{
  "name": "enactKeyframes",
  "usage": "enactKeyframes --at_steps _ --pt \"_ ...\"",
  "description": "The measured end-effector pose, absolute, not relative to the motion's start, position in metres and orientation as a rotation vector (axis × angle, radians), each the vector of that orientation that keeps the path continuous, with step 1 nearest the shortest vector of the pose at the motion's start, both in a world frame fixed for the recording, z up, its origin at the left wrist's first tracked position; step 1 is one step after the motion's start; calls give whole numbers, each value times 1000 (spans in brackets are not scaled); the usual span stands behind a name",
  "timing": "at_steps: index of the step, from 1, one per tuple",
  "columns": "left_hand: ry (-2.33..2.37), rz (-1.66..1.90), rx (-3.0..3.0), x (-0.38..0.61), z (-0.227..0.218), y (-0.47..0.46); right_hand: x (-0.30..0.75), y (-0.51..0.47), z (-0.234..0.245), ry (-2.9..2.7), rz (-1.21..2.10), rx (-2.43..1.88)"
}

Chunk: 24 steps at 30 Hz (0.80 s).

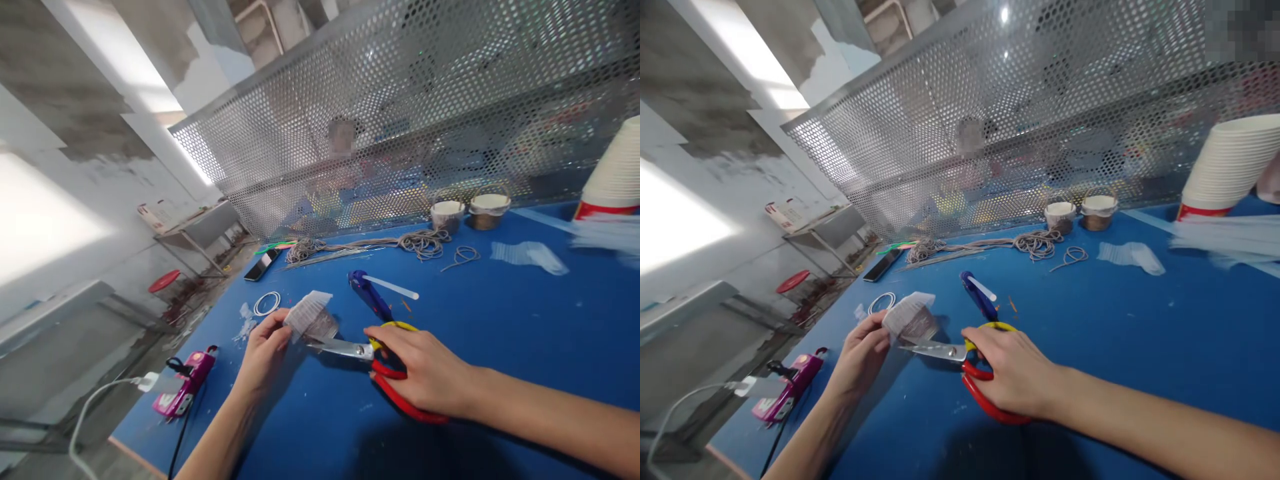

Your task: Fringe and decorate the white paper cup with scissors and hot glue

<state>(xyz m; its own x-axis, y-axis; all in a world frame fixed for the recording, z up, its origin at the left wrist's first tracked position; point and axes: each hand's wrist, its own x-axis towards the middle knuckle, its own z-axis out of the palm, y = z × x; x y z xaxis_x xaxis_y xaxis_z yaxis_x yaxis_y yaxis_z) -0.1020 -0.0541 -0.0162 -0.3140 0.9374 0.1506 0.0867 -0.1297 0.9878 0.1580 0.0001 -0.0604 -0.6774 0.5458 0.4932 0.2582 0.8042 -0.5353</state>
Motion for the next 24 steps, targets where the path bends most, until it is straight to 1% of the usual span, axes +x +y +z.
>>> enactKeyframes --at_steps 4,14,24 --pt "1461 1510 1074 -96 -21 -57 159 -2 -63 -2360 524 -620" --pt "1505 1410 1202 -94 -21 -65 165 -1 -63 -2374 501 -703" --pt "1529 1341 1401 -105 -27 -70 167 1 -60 -2363 673 -724"
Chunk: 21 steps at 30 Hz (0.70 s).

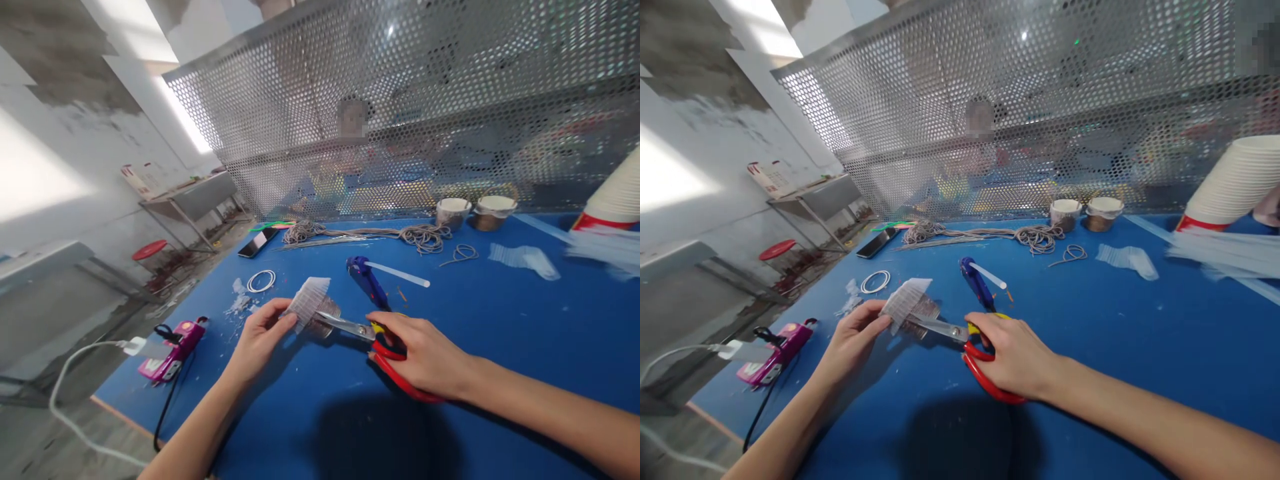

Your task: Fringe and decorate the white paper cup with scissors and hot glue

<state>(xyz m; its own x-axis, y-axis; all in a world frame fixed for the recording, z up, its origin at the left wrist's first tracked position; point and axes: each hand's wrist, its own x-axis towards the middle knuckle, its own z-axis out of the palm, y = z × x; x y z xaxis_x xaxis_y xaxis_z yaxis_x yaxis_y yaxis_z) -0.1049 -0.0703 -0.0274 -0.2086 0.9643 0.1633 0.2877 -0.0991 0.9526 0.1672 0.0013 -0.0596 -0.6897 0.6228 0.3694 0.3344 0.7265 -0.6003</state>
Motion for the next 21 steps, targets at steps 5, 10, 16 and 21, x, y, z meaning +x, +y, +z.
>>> enactKeyframes --at_steps 5,10,16,21 --pt "1528 1296 1488 -101 -24 -71 167 0 -56 -2352 827 -764" --pt "1531 1304 1512 -97 -18 -73 167 0 -51 -2354 1031 -766" --pt "1545 1285 1463 -95 -13 -74 167 0 -44 -2313 1350 -781" --pt "1513 1272 1456 -95 -12 -73 170 0 -35 -2274 1517 -798"
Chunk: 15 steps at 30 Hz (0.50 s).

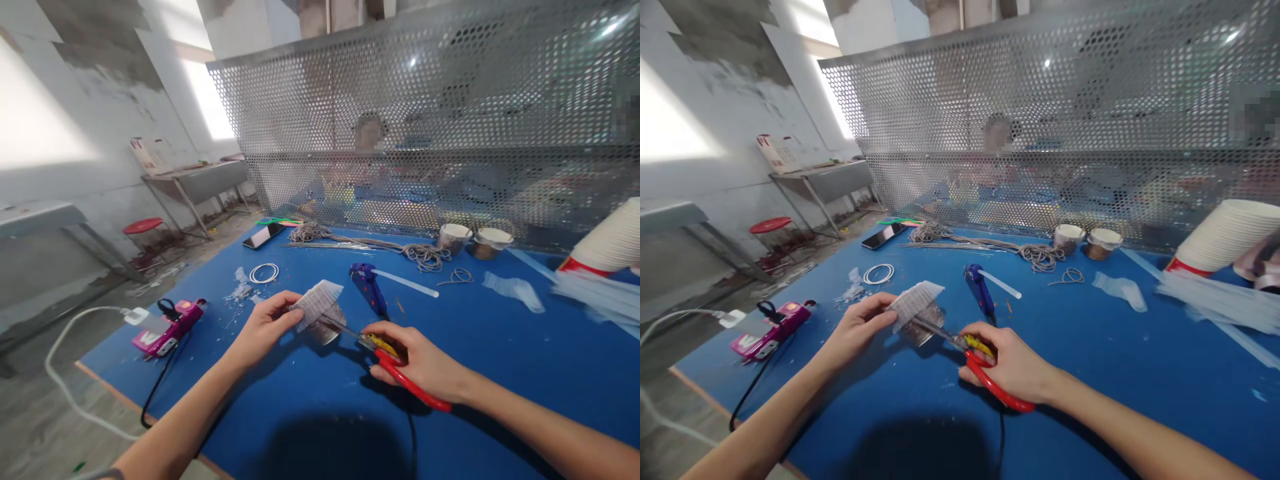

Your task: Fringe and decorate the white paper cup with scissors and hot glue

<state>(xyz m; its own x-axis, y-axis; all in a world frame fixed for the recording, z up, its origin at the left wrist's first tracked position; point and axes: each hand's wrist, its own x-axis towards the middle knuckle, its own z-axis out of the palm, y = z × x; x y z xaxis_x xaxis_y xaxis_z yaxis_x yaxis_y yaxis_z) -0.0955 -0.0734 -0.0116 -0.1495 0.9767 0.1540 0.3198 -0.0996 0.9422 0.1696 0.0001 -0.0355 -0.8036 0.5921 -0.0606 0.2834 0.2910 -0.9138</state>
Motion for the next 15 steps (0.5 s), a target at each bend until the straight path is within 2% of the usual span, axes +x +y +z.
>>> enactKeyframes --at_steps 8,15 --pt "1463 1367 1373 -92 -11 -74 171 0 -29 -2223 1678 -775" --pt "1486 1363 1459 -94 -9 -77 176 5 -34 -2015 1999 -753"
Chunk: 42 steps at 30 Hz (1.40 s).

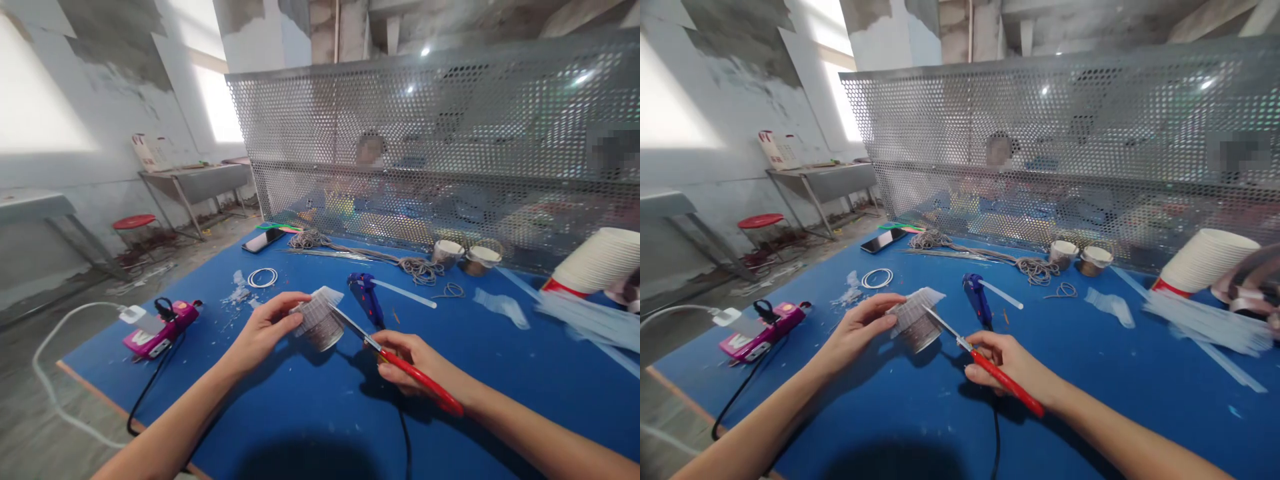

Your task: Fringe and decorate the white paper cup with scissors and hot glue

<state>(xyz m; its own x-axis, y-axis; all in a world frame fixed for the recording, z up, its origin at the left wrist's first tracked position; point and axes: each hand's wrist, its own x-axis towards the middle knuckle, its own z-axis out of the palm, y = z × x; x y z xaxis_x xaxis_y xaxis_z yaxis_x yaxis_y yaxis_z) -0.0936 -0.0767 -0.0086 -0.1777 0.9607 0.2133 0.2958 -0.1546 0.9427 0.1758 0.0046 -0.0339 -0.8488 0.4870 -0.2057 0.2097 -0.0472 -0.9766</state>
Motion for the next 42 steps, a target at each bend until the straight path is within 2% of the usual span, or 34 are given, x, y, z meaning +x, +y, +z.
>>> enactKeyframes --at_steps 9,24,42 --pt "1383 1368 1439 -95 -12 -77 171 -5 -26 -2146 1821 -707" --pt "1465 1281 1525 -92 -8 -75 172 -3 -14 -2367 1677 -759" --pt "1455 1303 1581 -89 -6 -77 170 -2 -15 -2320 1767 -766"
